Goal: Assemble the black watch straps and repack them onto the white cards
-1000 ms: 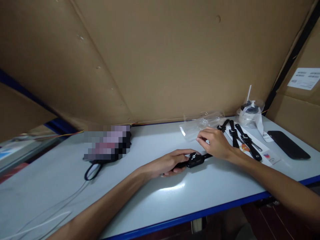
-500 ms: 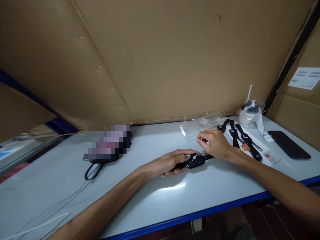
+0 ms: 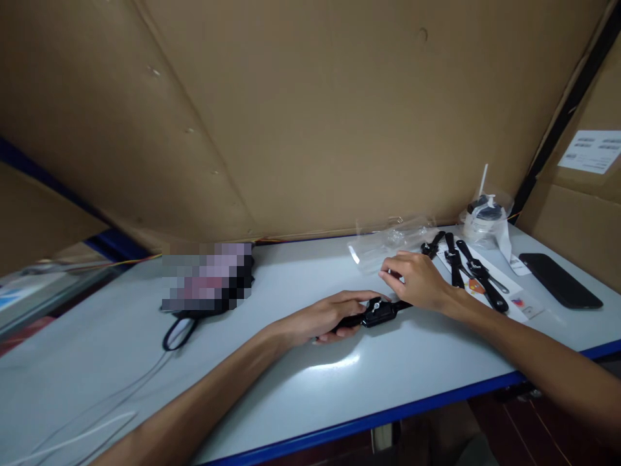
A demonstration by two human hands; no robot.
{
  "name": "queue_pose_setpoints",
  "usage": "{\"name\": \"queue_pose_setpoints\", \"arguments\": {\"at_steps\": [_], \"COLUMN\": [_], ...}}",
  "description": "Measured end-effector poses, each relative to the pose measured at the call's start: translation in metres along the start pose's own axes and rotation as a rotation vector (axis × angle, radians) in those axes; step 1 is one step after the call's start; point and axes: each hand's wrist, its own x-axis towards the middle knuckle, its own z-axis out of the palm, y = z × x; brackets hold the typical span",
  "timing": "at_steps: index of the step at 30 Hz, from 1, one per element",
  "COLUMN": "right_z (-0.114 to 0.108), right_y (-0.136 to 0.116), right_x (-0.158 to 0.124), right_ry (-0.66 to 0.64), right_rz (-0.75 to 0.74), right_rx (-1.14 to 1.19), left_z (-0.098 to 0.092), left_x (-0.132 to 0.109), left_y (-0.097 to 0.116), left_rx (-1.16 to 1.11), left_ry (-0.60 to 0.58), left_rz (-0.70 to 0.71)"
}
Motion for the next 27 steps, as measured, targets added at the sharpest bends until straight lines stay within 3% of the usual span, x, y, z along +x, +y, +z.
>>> {"name": "queue_pose_setpoints", "arguments": {"at_steps": [13, 21, 27], "right_z": [-0.006, -0.015, -0.02], "right_y": [-0.003, 0.004, 0.0], "right_x": [0.002, 0.008, 0.009], "right_ry": [-0.051, -0.478, -0.564], "right_rz": [0.095, 0.236, 0.283], "right_rx": [0.092, 0.56, 0.561], "left_z": [0.005, 0.004, 0.003], "left_x": [-0.002, 0.0, 0.001], "left_y": [0.009, 0.006, 0.003], "left_rx": [-0.008, -0.108, -0.076], "left_ry": [0.034, 0.076, 0.052], "left_rz": [-0.064, -0.063, -0.046]}}
